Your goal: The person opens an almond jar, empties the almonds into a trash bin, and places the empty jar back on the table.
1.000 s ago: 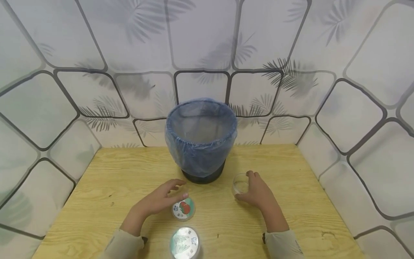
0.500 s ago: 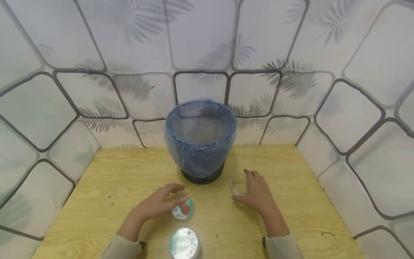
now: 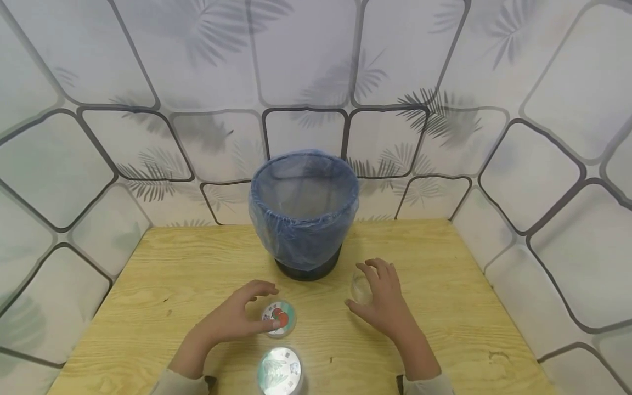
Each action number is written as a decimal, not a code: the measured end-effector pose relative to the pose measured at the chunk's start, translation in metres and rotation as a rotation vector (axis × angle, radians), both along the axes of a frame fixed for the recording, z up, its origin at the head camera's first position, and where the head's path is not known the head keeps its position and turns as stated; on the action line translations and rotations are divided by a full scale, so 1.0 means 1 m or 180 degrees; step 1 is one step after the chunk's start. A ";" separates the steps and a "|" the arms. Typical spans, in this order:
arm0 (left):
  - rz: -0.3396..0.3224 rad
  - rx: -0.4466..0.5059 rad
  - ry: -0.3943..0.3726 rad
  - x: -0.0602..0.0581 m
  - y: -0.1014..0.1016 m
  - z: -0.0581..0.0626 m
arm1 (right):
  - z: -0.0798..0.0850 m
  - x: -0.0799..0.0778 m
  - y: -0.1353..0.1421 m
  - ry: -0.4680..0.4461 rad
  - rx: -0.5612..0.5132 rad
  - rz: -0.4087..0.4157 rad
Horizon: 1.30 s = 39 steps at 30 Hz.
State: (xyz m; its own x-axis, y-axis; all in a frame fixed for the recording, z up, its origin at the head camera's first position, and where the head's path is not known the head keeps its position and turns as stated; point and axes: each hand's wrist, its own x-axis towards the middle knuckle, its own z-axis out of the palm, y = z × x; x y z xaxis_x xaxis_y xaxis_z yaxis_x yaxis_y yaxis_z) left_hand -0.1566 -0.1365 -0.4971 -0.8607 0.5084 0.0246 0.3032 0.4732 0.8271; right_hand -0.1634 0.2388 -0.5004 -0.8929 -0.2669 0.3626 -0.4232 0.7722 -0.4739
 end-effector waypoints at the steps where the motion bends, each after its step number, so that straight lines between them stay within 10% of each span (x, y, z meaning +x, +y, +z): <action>1: -0.0011 -0.0005 0.0033 0.001 -0.001 0.000 | 0.000 0.002 -0.001 0.0034 -0.0013 0.0063; 39: -0.0591 0.0171 -0.0179 0.046 -0.012 0.006 | -0.002 0.048 -0.038 -0.1605 0.0225 0.1395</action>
State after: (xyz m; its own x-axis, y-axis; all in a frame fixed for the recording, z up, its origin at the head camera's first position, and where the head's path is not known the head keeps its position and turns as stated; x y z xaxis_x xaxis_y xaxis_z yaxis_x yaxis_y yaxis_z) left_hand -0.1111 -0.1486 -0.4911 -0.7530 0.6579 0.0106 0.3338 0.3680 0.8678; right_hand -0.1152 0.2007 -0.5028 -0.7520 -0.6512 -0.1020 -0.4448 0.6156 -0.6505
